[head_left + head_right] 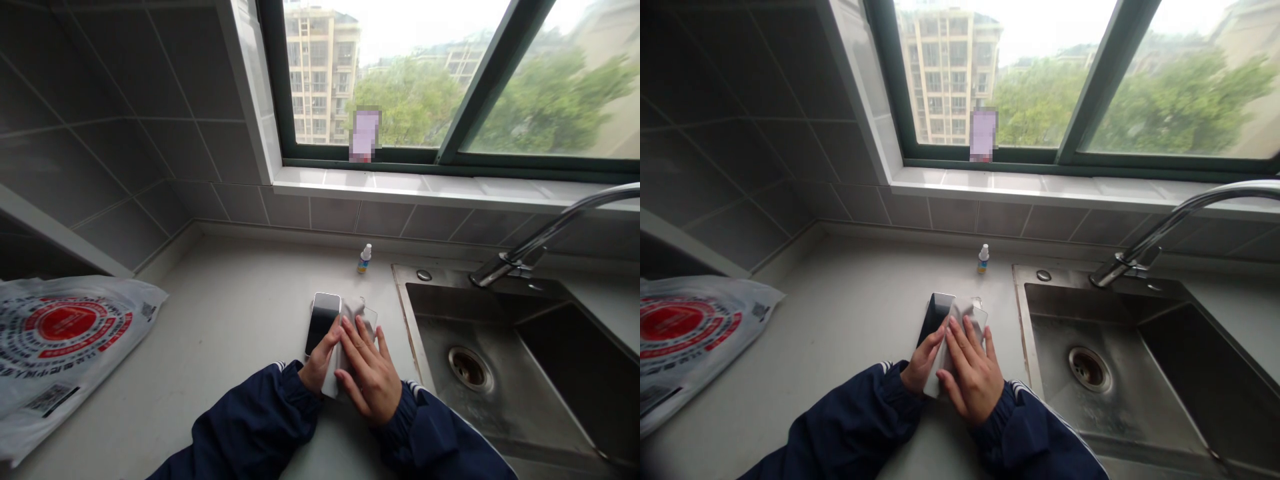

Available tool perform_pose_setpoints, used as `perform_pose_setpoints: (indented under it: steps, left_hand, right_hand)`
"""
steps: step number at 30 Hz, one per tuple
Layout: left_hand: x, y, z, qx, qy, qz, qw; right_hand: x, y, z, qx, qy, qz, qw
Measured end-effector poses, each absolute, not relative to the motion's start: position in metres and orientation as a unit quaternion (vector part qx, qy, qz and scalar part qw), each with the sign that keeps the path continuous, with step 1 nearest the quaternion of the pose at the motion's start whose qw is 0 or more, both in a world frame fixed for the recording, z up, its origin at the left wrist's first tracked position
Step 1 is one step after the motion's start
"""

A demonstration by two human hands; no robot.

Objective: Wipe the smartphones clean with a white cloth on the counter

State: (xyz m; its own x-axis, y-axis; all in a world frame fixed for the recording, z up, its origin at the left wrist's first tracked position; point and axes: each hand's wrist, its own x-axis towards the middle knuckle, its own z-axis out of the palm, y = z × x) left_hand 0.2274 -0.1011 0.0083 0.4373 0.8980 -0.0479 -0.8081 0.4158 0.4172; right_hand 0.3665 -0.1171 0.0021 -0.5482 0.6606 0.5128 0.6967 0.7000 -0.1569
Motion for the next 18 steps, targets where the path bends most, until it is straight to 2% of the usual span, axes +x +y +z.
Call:
perform_pose_setpoints:
  steps: [9,18]
  left_hand:
    - [0.2279,-0.1002,0.004,0.245,0.108,0.509,0.818]
    - [0.2307,-0.1035,0.0108,0.191,0.151,0.504,0.829]
  right_hand:
    - [0.3724,-0.1081,-0.001,-0.437,-0.849,-0.031,0.296]
    - [0.3699,-0.1158,0.0017,-0.361,-0.896,-0.015,0.256]
